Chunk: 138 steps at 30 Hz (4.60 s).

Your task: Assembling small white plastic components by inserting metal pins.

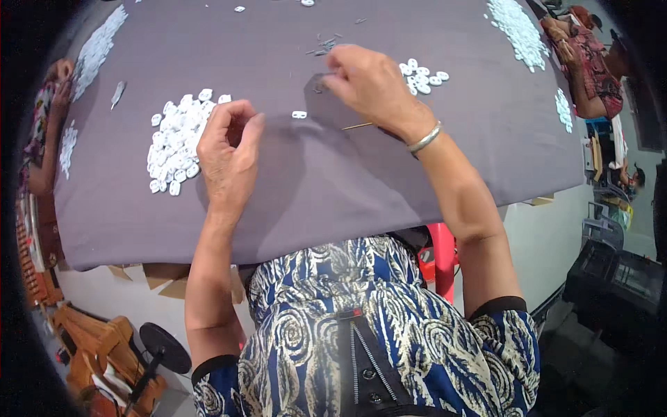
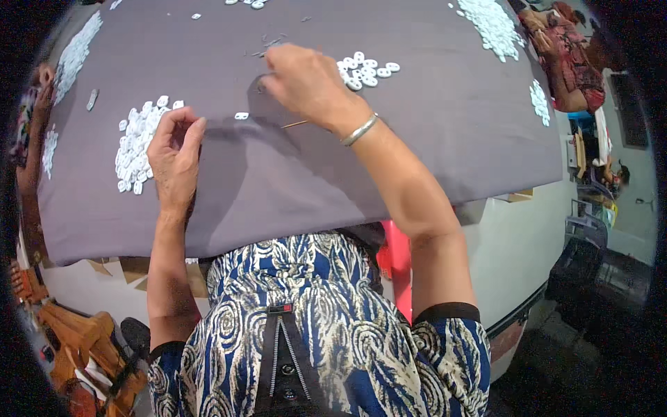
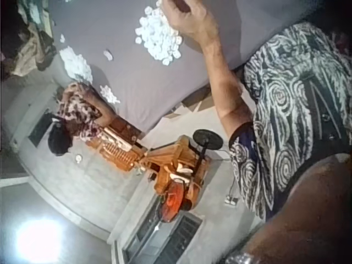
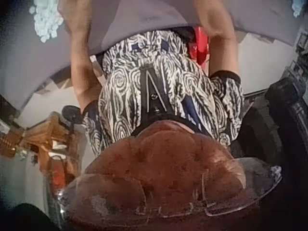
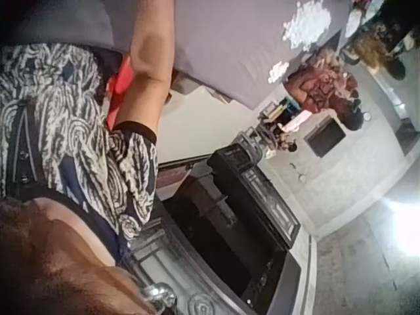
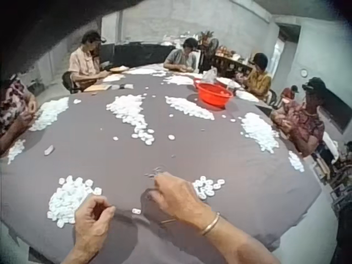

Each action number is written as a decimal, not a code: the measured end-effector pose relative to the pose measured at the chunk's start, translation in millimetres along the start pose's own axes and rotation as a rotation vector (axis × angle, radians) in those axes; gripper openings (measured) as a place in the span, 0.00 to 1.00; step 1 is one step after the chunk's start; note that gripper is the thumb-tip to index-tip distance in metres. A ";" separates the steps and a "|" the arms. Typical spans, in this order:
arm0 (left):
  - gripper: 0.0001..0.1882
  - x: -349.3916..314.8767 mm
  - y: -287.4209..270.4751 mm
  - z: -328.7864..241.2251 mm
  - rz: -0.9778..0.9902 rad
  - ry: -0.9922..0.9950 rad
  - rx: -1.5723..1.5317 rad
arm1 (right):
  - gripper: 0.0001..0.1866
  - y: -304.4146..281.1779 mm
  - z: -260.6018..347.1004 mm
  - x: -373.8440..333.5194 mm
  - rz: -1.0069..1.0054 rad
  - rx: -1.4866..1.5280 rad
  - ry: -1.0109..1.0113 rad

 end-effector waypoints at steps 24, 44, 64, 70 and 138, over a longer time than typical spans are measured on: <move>0.05 0.9 4.6 3.3 0.084 -0.020 0.046 | 0.09 -42.1 -15.6 -26.1 0.125 0.053 0.269; 0.05 -7.4 5.5 -12.4 0.129 0.003 -0.079 | 0.19 -29.9 11.4 -21.8 0.063 0.687 0.374; 0.13 -14.9 21.5 -14.6 0.329 -0.155 -0.447 | 0.05 4.8 34.0 -20.4 0.266 0.881 0.482; 0.11 -15.4 21.3 -20.6 0.312 -0.142 -0.495 | 0.06 9.3 38.8 -22.5 0.312 0.840 0.356; 0.15 -7.1 22.6 -3.4 0.248 -0.125 -0.491 | 0.09 5.3 7.4 32.5 0.274 0.405 0.314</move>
Point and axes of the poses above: each hand's wrist, its own x-axis towards the middle knuckle, its own y-axis out of the palm, z = x × y, the point moved 3 cm from there along x, towards the middle knuckle, and after that the axes turned 15 degrees about x, right-handed, at the moved point
